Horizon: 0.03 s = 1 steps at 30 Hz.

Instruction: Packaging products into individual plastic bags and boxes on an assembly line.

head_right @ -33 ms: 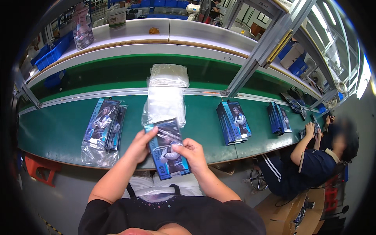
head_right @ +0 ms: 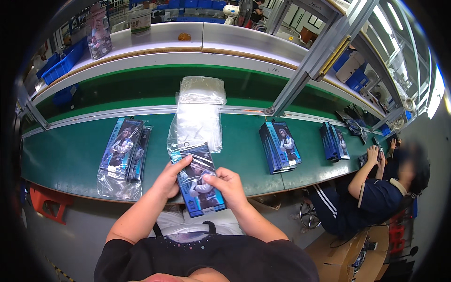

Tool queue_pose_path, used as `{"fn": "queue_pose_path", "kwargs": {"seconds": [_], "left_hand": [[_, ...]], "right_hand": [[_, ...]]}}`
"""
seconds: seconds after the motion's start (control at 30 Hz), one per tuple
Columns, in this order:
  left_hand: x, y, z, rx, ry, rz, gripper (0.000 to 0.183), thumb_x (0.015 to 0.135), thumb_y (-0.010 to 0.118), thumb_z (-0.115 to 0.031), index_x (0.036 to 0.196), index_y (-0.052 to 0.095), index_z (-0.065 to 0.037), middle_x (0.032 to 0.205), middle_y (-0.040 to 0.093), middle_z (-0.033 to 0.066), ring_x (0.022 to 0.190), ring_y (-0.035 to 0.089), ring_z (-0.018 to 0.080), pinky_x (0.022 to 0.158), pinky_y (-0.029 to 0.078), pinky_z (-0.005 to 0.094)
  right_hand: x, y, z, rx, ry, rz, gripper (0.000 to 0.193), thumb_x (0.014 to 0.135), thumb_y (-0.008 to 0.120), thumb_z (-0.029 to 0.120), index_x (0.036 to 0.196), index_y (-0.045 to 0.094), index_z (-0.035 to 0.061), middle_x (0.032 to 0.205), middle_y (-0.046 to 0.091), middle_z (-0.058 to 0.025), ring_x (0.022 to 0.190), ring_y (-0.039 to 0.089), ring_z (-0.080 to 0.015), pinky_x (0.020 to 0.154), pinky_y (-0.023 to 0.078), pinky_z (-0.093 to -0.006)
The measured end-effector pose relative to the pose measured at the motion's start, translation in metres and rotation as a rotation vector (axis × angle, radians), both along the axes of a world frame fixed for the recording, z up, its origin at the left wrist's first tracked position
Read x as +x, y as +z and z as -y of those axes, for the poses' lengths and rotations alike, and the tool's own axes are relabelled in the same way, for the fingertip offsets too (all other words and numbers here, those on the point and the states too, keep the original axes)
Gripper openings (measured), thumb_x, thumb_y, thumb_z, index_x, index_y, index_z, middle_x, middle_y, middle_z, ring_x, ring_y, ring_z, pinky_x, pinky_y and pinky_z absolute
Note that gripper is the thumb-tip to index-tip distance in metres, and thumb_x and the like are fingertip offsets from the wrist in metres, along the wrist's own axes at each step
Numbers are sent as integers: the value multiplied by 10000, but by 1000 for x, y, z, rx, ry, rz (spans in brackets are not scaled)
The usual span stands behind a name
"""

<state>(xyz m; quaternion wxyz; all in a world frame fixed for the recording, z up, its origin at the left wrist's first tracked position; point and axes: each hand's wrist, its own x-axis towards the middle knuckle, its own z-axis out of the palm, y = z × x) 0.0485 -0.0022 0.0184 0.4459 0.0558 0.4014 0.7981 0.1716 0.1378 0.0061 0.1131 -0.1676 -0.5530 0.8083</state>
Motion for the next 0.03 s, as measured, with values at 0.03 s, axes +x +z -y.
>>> {"fn": "queue_pose_path", "kwargs": {"seconds": [0.03], "left_hand": [[3,-4,-3,45,1,27,605,837,682,-248,1300,401,22,1202,549,106,1095,534,207,966,404,351]], "right_hand": [[0,1,3,-4,30,50,130,834,665,78,817,546,28,798,651,-64,739,612,-97,669,503,-239]]}}
